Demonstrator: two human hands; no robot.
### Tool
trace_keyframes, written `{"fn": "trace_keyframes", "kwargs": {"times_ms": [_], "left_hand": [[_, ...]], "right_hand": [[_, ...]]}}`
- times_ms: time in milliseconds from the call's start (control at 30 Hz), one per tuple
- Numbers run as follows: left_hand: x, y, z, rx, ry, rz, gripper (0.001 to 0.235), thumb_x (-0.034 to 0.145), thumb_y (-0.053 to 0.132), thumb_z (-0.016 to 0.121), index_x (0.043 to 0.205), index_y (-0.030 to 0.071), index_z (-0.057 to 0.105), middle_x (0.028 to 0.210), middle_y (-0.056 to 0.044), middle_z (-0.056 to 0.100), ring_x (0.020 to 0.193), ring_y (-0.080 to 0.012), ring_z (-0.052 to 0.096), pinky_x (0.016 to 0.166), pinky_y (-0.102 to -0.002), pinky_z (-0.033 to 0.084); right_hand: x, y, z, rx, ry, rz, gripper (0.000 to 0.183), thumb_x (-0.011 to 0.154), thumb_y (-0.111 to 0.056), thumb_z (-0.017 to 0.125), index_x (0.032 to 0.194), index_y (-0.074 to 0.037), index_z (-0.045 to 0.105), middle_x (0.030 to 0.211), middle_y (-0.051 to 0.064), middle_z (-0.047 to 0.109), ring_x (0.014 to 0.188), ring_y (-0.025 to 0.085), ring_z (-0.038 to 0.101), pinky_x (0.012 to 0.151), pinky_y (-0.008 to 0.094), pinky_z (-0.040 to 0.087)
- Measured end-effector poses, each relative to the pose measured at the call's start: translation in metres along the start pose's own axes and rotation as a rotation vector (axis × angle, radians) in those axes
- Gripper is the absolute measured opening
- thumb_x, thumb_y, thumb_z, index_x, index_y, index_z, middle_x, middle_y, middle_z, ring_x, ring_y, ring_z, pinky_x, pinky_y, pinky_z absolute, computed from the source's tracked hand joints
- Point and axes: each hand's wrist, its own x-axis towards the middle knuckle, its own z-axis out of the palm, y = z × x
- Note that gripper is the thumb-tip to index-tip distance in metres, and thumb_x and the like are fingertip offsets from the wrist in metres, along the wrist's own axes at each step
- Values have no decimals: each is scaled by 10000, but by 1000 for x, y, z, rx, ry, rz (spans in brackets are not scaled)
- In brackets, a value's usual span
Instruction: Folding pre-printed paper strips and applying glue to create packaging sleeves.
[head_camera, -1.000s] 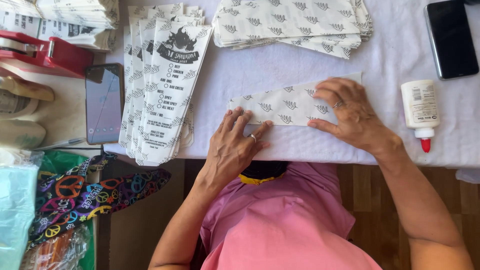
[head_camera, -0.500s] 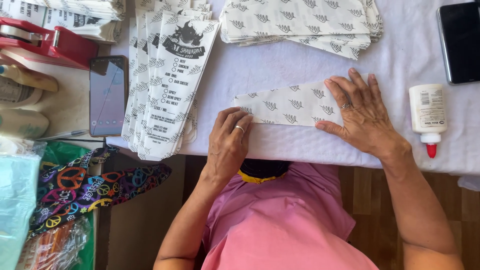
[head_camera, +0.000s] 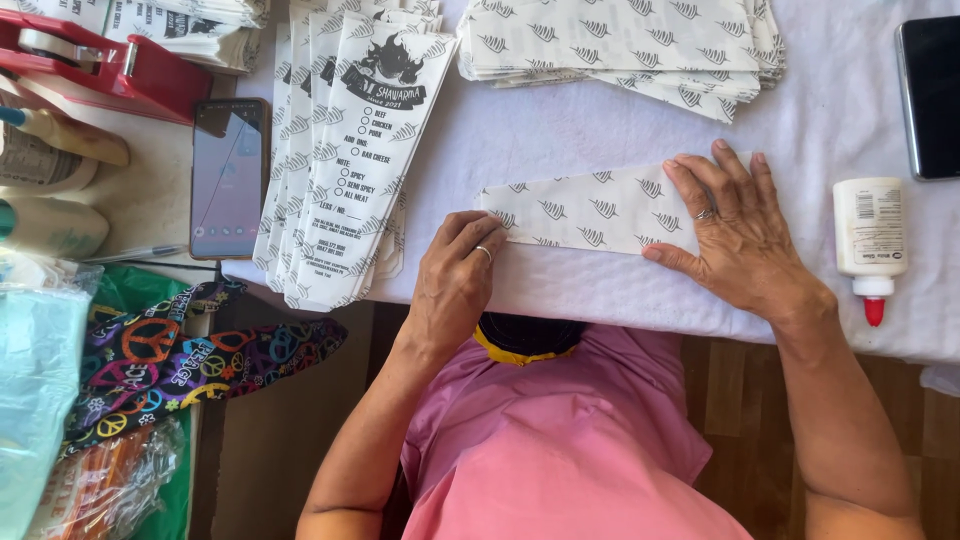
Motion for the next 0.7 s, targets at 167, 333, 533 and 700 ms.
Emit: {"fn": "trace_keyframes", "kwargs": {"times_ms": [167,333,533,700], "left_hand": [[3,10,1,90,-8,-59,138,956,-155,571,996,-128,700,1100,-212,689,1054,-391,610,855,-438,606],[22,33,32,313,-45,-159,128,775,-41,585,684,-17,671,1172,-195,683,1092,-413,558,767,-478,509],[59,49,130,285,-115,-151,415,1026,163,594,1350,-82,509,1062,-148,521,916,-322,516,672,-428,476],[37,46,126,400,-183,-307,618,1018,332,608,1476,-59,469,1315,-127,490,1017,-302,495,805,-403,495]], "right_hand": [[2,3,2,-11,-36,25,928,950,-617,461,1631,-26,242,1632,146,302,1589,388,153,1305,566,45],[0,2,3,-19,-59,29,931,963,-638,415,1638,-23,233,1645,136,270,1597,369,117,1310,540,10],[0,3,7,-30,-19,20,938,962,-674,389,1656,-61,239,1665,162,287,1591,389,152,1290,581,46],[2,4,4,-31,-97,61,969,947,-686,352,1661,-49,199,1728,144,190,1600,360,86,1281,569,26]]}}
